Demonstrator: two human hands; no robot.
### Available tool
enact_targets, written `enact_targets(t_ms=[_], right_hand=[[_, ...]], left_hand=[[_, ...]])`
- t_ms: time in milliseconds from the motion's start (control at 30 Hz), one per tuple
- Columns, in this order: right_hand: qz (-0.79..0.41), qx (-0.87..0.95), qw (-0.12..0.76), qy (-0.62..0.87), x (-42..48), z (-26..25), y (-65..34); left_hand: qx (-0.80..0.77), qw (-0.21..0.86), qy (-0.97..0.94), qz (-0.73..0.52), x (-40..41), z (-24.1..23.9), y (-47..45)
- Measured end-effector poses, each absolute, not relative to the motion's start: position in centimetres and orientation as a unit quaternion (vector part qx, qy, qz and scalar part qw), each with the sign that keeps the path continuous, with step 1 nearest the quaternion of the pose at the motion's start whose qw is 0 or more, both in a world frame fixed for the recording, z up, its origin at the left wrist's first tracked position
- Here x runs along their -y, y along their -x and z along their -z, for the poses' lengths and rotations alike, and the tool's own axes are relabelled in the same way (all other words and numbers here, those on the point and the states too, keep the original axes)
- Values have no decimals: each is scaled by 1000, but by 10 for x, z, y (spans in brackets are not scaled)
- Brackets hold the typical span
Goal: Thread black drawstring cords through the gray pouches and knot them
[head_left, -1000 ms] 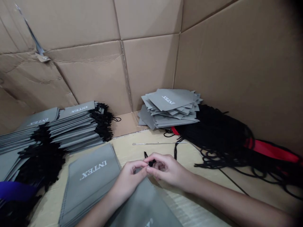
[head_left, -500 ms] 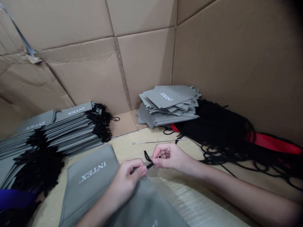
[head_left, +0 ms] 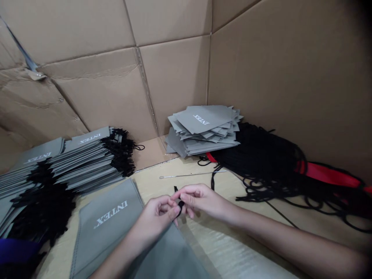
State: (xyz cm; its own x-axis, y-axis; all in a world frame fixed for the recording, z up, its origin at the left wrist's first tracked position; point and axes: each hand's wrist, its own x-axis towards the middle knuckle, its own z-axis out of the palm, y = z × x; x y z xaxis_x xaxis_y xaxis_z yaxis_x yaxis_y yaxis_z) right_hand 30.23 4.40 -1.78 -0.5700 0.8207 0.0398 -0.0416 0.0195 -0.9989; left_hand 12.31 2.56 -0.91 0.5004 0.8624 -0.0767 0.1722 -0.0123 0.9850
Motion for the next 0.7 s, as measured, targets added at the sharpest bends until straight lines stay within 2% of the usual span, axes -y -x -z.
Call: enact_targets(t_ms=[167, 500, 700], right_hand=[[-652, 562, 358, 361, -43, 24, -300], [-533, 683, 343, 364, -32, 29, -300], [-460, 735, 313, 388, -21, 19, -298]], left_hand=[[-432, 538, -661, -297, -25, 16, -123], [-496, 402, -722, -267, -25, 15, -120], [-461, 334, -787, -238, -14, 4, -121]])
